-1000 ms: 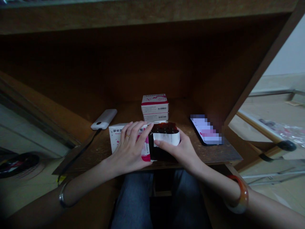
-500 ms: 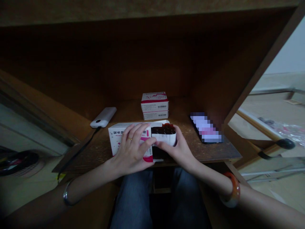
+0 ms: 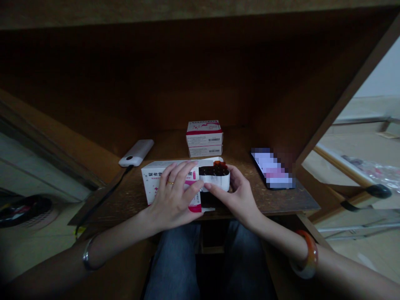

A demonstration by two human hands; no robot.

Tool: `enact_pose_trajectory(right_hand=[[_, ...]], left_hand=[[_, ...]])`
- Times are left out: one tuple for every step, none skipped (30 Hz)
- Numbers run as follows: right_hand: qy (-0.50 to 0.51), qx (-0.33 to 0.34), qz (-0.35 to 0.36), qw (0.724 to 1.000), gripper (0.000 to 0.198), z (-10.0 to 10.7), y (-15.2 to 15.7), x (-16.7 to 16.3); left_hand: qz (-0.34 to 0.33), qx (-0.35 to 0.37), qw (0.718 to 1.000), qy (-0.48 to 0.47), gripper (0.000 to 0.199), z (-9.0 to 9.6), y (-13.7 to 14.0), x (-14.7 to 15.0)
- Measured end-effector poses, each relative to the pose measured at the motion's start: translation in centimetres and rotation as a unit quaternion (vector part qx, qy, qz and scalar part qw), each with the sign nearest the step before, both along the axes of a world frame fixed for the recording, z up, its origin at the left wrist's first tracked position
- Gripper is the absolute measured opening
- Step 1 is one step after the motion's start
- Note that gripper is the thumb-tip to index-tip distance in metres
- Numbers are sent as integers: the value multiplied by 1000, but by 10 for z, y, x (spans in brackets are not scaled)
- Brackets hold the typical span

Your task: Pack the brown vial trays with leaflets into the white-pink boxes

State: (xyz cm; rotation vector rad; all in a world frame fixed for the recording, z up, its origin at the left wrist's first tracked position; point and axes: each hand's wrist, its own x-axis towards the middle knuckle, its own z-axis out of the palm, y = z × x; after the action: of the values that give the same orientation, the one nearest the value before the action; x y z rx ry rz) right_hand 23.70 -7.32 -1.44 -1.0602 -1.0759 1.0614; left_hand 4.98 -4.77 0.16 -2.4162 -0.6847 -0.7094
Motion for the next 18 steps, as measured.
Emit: enact_pose_trajectory(right_hand=[[-7,5,-2,1000,55,-1,0,0],[-16,13,-9,1000,56,-2,1,1],[-28,22,-22,999,57,-4,1,2],[-42,30,-36,998,57,-5,2,2],[-58,36,-51,996,58,-5,2,3],[-74,41,-62,995,58,-6,2,3],[-88,42,-69,993,58,-6,2,3],[-97,43,-70,992,57,-6,2,3],[-99,46,-67,992,57,-6,2,3],[-92,54,-61,992,58,-7,2,3],[-77,65,-54,993,60,-7,3,2],[-58,77,-48,994,62,-7,3,3],[-38,88,-46,994,60,-8,2,3],[-20,96,-51,994,56,-9,2,4],[-8,101,-62,993,48,-10,2,5],[-2,104,-75,992,39,-11,2,6],[-1,108,-86,990,32,-12,2,8],[-6,111,-93,989,27,-13,3,9]], left_hand=[[3,0,1000,3,57,0,0,0],[6,-1,1000,6,57,0,-1,0],[8,0,1000,8,57,0,-1,0],[9,1,1000,10,57,0,-1,0],[10,3,1000,12,57,1,-1,0],[11,6,1000,14,57,1,-1,0],[11,8,1000,16,56,1,-1,-1],[11,10,1000,18,56,1,-1,-1],[12,11,1000,18,57,0,-1,-1],[12,12,1000,15,57,0,0,-1],[12,12,1000,11,59,-1,0,-1],[12,13,1000,8,60,-2,0,-1],[11,14,1000,3,62,-3,1,-1],[9,16,1000,-2,62,-3,1,-1],[7,16,1000,-5,63,-4,1,-1],[6,16,1000,-8,62,-4,2,-1],[7,16,1000,-10,61,-4,2,-1],[7,16,1000,-13,60,-4,3,-1]])
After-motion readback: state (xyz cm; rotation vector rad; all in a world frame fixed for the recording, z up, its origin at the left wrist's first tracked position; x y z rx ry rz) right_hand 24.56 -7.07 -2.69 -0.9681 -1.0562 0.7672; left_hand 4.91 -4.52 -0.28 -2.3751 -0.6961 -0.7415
